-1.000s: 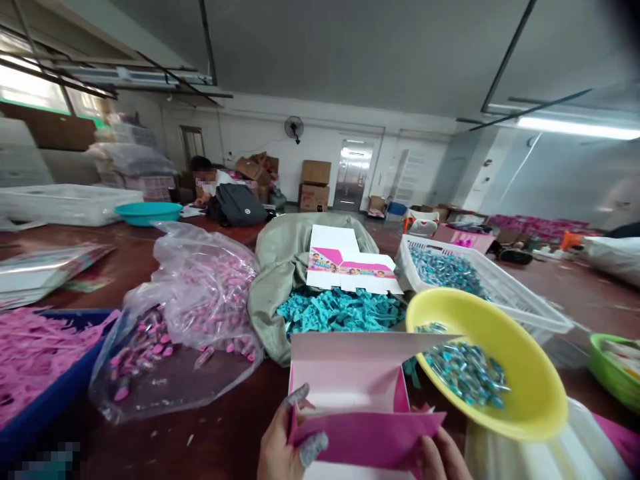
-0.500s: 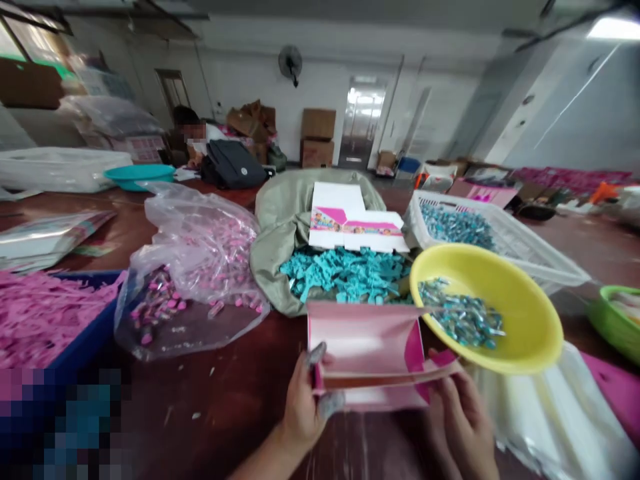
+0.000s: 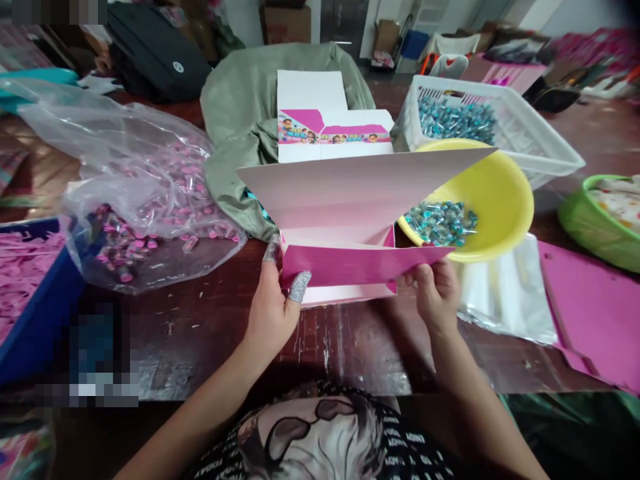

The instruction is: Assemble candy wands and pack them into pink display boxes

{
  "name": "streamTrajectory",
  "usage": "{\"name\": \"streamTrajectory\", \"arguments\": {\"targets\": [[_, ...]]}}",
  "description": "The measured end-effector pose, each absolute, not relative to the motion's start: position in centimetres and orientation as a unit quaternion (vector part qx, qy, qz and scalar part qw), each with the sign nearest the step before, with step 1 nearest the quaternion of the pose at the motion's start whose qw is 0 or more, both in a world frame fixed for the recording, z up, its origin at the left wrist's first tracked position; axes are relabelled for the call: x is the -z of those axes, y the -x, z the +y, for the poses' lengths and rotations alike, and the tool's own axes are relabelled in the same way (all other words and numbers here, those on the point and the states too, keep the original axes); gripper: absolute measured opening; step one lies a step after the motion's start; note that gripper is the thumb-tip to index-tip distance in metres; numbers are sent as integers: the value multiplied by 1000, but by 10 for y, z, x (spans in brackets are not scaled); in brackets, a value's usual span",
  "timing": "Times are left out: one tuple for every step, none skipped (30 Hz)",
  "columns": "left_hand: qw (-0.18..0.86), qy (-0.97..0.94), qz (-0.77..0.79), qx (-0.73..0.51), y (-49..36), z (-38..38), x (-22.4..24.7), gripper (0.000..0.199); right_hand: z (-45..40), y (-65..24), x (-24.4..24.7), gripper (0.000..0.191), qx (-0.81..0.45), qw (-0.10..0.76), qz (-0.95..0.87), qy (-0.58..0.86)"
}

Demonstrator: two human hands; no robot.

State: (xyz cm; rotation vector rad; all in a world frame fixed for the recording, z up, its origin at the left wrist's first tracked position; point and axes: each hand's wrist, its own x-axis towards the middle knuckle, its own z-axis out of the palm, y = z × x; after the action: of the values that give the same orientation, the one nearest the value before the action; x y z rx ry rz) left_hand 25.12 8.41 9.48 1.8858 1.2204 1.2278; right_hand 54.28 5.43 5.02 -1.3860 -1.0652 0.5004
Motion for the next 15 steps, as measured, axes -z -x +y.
{"name": "streamTrajectory", "arguments": {"targets": [[280, -700, 455, -474, -254, 79, -82, 64, 57, -546, -48, 46, -233, 601, -465, 607], [275, -695, 454, -485, -258, 74, -68, 64, 59, -548, -45, 48, -250, 587, -469, 611], [271, -687, 453, -499, -262, 68, -55, 63, 60, -550, -41, 50, -268, 577, -473, 610], [269, -679, 451, -514, -266, 62, -42, 62, 60, -553, -37, 50, -283, 573, -477, 603], [269, -670, 447, -528, -269, 56, -31, 61, 59, -555, -33, 50, -293, 577, -481, 592], [271, -663, 443, -540, -272, 50, -23, 61, 58, -558, -28, 49, -294, 586, -483, 580], [271, -659, 437, -549, -274, 45, -17, 60, 55, -561, -24, 47, -287, 599, -482, 571], [265, -661, 429, -555, -276, 41, -16, 60, 52, -564, -21, 45, -275, 612, -481, 565], [251, -669, 420, -560, -279, 39, -17, 59, 49, -568, -18, 42, -262, 624, -479, 559], [231, -678, 408, -567, -281, 38, -22, 58, 47, -571, -17, 40, -247, 637, -478, 552], [206, -686, 393, -577, -284, 40, -28, 57, 45, -575, -16, 38, -231, 653, -474, 544], [180, -691, 376, -590, -288, 43, -36, 56, 44, -579, -17, 37, -215, 670, -469, 534], [159, -694, 360, -602, -291, 46, -42, 56, 43, -582, -17, 37, -203, 685, -463, 524], [147, -695, 346, -613, -294, 50, -48, 57, 42, -584, -19, 38, -195, 692, -463, 519], [144, -694, 339, -619, -297, 52, -50, 59, 41, -586, -20, 39, -190, 692, -467, 517]]}}
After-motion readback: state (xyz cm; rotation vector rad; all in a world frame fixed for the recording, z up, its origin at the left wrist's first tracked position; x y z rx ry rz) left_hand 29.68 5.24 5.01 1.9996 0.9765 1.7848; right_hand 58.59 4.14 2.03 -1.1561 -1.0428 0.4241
